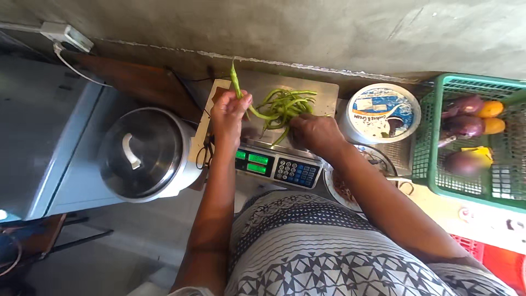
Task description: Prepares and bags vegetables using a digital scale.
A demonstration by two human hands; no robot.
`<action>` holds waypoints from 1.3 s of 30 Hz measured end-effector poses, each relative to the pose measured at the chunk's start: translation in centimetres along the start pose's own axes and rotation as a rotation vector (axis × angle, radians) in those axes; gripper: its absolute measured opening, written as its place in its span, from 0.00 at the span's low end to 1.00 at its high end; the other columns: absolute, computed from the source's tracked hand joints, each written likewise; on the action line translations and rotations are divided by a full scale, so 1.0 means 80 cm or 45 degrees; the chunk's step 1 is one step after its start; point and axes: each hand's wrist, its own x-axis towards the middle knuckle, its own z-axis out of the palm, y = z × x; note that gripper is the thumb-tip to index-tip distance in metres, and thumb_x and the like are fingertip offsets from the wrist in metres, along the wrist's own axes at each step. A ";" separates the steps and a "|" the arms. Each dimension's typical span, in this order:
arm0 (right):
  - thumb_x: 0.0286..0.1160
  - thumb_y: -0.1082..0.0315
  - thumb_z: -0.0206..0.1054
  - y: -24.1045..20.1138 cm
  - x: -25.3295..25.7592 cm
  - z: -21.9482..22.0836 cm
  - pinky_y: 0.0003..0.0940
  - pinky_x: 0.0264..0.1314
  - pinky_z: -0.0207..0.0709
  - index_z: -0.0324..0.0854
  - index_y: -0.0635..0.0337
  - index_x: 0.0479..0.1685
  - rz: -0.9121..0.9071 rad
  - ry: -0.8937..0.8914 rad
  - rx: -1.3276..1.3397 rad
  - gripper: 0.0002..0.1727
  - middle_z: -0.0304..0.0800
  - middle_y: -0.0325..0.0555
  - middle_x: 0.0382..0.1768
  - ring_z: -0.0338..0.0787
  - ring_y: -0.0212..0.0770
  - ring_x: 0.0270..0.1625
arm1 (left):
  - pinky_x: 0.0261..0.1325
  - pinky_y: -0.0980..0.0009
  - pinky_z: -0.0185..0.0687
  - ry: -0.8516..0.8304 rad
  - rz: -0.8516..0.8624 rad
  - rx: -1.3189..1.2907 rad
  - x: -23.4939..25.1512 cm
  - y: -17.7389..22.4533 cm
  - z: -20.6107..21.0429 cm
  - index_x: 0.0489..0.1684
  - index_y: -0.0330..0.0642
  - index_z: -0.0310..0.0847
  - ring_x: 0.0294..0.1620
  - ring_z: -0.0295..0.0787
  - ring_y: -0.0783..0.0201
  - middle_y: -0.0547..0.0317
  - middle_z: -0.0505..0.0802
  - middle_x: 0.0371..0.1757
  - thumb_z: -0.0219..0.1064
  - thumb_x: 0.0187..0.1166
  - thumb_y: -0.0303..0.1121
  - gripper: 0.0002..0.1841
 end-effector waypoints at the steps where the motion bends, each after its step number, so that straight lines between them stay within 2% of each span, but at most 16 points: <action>1: 0.82 0.68 0.62 0.006 0.000 0.002 0.65 0.37 0.83 0.89 0.54 0.54 -0.049 0.034 0.007 0.12 0.92 0.58 0.48 0.93 0.65 0.42 | 0.37 0.69 0.89 -0.015 -0.020 0.007 -0.002 -0.001 0.001 0.51 0.34 0.83 0.34 0.91 0.65 0.54 0.94 0.40 0.69 0.80 0.28 0.09; 4: 0.83 0.67 0.63 0.023 -0.005 0.011 0.62 0.36 0.85 0.90 0.56 0.53 -0.191 0.277 0.115 0.11 0.93 0.56 0.47 0.95 0.61 0.40 | 0.36 0.70 0.88 -0.022 -0.058 0.044 -0.006 -0.004 0.001 0.52 0.33 0.82 0.33 0.91 0.66 0.54 0.95 0.40 0.68 0.81 0.27 0.09; 6: 0.84 0.65 0.62 0.028 -0.009 0.009 0.62 0.43 0.86 0.89 0.55 0.56 -0.148 0.331 0.274 0.12 0.94 0.53 0.53 0.96 0.57 0.45 | 0.36 0.71 0.87 0.004 -0.072 0.061 -0.010 -0.006 0.000 0.53 0.33 0.83 0.33 0.91 0.66 0.54 0.95 0.40 0.68 0.82 0.27 0.09; 8: 0.85 0.66 0.62 0.033 -0.010 0.008 0.57 0.52 0.87 0.88 0.57 0.56 -0.086 0.359 0.511 0.12 0.94 0.51 0.52 0.95 0.51 0.49 | 0.39 0.70 0.88 0.016 -0.079 0.066 -0.013 -0.008 -0.001 0.53 0.33 0.83 0.35 0.91 0.66 0.54 0.95 0.41 0.67 0.82 0.27 0.09; 12: 0.80 0.71 0.67 0.047 -0.005 -0.002 0.34 0.62 0.86 0.88 0.62 0.53 0.006 0.382 1.084 0.09 0.92 0.47 0.51 0.91 0.34 0.53 | 0.43 0.70 0.89 -0.006 -0.050 0.066 -0.019 -0.006 0.007 0.53 0.33 0.84 0.39 0.92 0.65 0.53 0.95 0.44 0.68 0.81 0.26 0.09; 13: 0.80 0.72 0.67 0.047 -0.006 -0.010 0.29 0.59 0.85 0.88 0.62 0.53 0.113 0.351 1.298 0.09 0.92 0.43 0.49 0.91 0.30 0.50 | 0.44 0.69 0.89 -0.015 -0.038 0.067 -0.021 -0.005 0.009 0.53 0.33 0.85 0.41 0.92 0.65 0.53 0.95 0.45 0.69 0.80 0.26 0.09; 16: 0.83 0.68 0.63 0.043 -0.009 -0.032 0.22 0.37 0.83 0.88 0.55 0.55 0.532 0.293 1.877 0.11 0.90 0.34 0.36 0.86 0.26 0.34 | 0.47 0.69 0.89 -0.026 -0.020 0.063 -0.024 -0.004 0.017 0.51 0.34 0.85 0.43 0.91 0.65 0.54 0.94 0.49 0.70 0.79 0.26 0.08; 18: 0.91 0.62 0.53 0.057 -0.012 -0.031 0.19 0.25 0.78 0.82 0.48 0.62 0.555 0.231 2.246 0.14 0.82 0.31 0.31 0.80 0.25 0.25 | 0.46 0.69 0.89 -0.023 -0.014 0.061 -0.025 -0.003 0.020 0.51 0.35 0.86 0.42 0.90 0.66 0.56 0.93 0.48 0.71 0.78 0.26 0.08; 20: 0.93 0.58 0.50 0.067 -0.017 -0.028 0.19 0.23 0.77 0.80 0.45 0.64 0.520 0.179 2.469 0.15 0.81 0.31 0.30 0.78 0.25 0.24 | 0.44 0.70 0.88 -0.022 0.003 0.068 -0.026 -0.003 0.021 0.51 0.35 0.86 0.40 0.90 0.67 0.57 0.93 0.45 0.71 0.78 0.26 0.08; 22: 0.91 0.60 0.52 0.065 -0.024 -0.031 0.19 0.24 0.78 0.81 0.47 0.62 0.518 0.218 2.465 0.13 0.81 0.32 0.31 0.80 0.25 0.25 | 0.42 0.70 0.88 -0.028 0.013 0.063 -0.028 -0.002 0.022 0.50 0.35 0.86 0.37 0.90 0.67 0.57 0.93 0.41 0.72 0.78 0.26 0.08; 26: 0.85 0.66 0.57 0.038 -0.040 -0.052 0.21 0.30 0.83 0.86 0.53 0.51 0.516 0.352 2.173 0.11 0.89 0.35 0.34 0.87 0.26 0.31 | 0.37 0.71 0.89 -0.081 -0.052 -0.028 -0.034 0.003 0.035 0.48 0.35 0.84 0.31 0.89 0.67 0.57 0.92 0.36 0.72 0.77 0.26 0.08; 28: 0.82 0.68 0.60 0.025 -0.048 -0.064 0.23 0.33 0.85 0.86 0.55 0.48 0.407 0.318 2.058 0.09 0.90 0.36 0.34 0.88 0.27 0.32 | 0.37 0.70 0.90 -0.142 -0.113 -0.052 -0.039 0.009 0.046 0.47 0.35 0.84 0.31 0.90 0.67 0.58 0.92 0.36 0.72 0.77 0.26 0.07; 30: 0.79 0.70 0.64 0.016 -0.056 -0.070 0.25 0.35 0.85 0.87 0.59 0.48 0.282 0.239 1.880 0.08 0.92 0.39 0.38 0.88 0.29 0.34 | 0.38 0.70 0.91 -0.228 -0.137 -0.051 -0.046 0.014 0.059 0.48 0.35 0.85 0.32 0.90 0.67 0.57 0.93 0.37 0.72 0.77 0.26 0.08; 33: 0.75 0.74 0.69 0.003 -0.068 -0.072 0.32 0.51 0.87 0.91 0.62 0.46 0.105 0.081 1.568 0.08 0.95 0.42 0.47 0.91 0.32 0.47 | 0.42 0.69 0.91 -0.357 -0.131 0.041 -0.061 0.019 0.082 0.50 0.36 0.85 0.37 0.91 0.67 0.58 0.93 0.41 0.73 0.76 0.28 0.10; 36: 0.73 0.72 0.74 -0.005 -0.080 -0.074 0.42 0.52 0.88 0.92 0.62 0.46 0.207 0.036 1.303 0.07 0.96 0.45 0.44 0.93 0.37 0.45 | 0.49 0.68 0.91 -0.473 -0.122 0.169 -0.078 0.020 0.105 0.53 0.41 0.88 0.43 0.91 0.69 0.62 0.94 0.46 0.71 0.80 0.32 0.09; 39: 0.73 0.70 0.73 0.015 -0.103 -0.082 0.47 0.44 0.85 0.91 0.62 0.43 0.231 0.154 1.173 0.06 0.93 0.47 0.37 0.91 0.41 0.37 | 0.42 0.70 0.92 -0.472 -0.187 0.081 -0.088 0.020 0.130 0.58 0.39 0.86 0.36 0.93 0.69 0.61 0.95 0.47 0.65 0.85 0.31 0.11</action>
